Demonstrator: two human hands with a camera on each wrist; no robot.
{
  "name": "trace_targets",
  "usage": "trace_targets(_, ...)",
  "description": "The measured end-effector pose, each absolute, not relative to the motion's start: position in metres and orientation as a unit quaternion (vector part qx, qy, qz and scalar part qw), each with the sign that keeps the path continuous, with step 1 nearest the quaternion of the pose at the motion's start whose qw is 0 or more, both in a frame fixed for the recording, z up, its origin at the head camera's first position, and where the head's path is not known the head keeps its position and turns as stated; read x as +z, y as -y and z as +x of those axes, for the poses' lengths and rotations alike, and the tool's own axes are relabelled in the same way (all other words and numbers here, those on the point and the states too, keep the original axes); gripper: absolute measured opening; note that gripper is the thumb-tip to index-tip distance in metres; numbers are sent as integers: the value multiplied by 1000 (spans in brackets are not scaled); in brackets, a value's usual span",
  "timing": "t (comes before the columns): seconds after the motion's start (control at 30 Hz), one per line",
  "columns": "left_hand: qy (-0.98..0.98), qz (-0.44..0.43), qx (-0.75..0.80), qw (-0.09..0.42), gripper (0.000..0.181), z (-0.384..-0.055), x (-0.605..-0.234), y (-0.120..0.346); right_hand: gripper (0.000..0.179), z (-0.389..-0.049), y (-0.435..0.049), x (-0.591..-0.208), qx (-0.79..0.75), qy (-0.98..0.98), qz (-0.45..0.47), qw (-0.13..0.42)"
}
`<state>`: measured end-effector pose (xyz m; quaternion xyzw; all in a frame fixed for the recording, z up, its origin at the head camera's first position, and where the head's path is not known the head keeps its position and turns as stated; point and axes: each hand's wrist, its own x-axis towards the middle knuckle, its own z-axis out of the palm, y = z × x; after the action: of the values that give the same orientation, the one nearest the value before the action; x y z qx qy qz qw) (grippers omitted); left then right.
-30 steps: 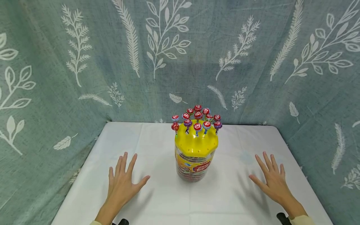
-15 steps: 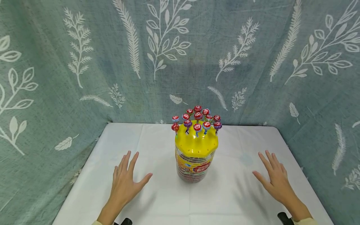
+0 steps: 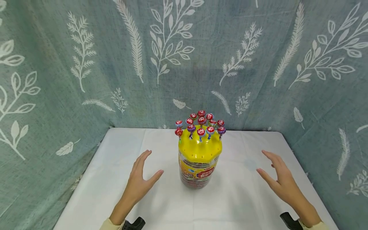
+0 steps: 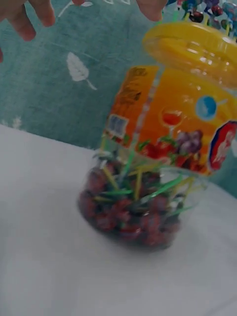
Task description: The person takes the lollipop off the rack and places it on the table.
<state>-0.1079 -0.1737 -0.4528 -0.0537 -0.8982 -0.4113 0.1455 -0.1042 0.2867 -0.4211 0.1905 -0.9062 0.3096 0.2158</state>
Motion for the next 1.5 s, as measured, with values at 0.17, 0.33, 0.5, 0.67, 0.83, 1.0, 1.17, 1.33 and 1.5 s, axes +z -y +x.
trace_targets(0.17,858,-93,-481,155,72,-113,-447,161,72,-106,-274,-405,342,883,220,235)
trace_targets(0.33,808,-128,-557,144,65,-117,-427,142,70,-111,-264,-390,373,874,218,221)
trace_targets(0.5,771,-152,-605,129,60,-117,-406,126,71,-118,-252,-383,378,860,249,234)
trace_targets(0.67,762,-162,-616,121,61,-130,-414,118,67,-114,-230,-359,375,855,259,249)
trace_targets(0.83,755,-160,-628,97,63,-129,-395,105,67,-124,-221,-359,391,848,263,243)
trace_targets(1.0,754,-161,-632,75,66,-136,-393,97,67,-136,-213,-361,411,836,275,237)
trace_targets(1.17,761,-165,-626,36,70,-143,-391,90,62,-139,-194,-347,431,827,276,233)
trace_targets(1.33,773,-166,-612,18,78,-145,-390,86,56,-139,-175,-333,450,821,274,220)
trace_targets(1.5,776,-164,-609,23,82,-145,-392,83,53,-145,-164,-331,466,820,267,201)
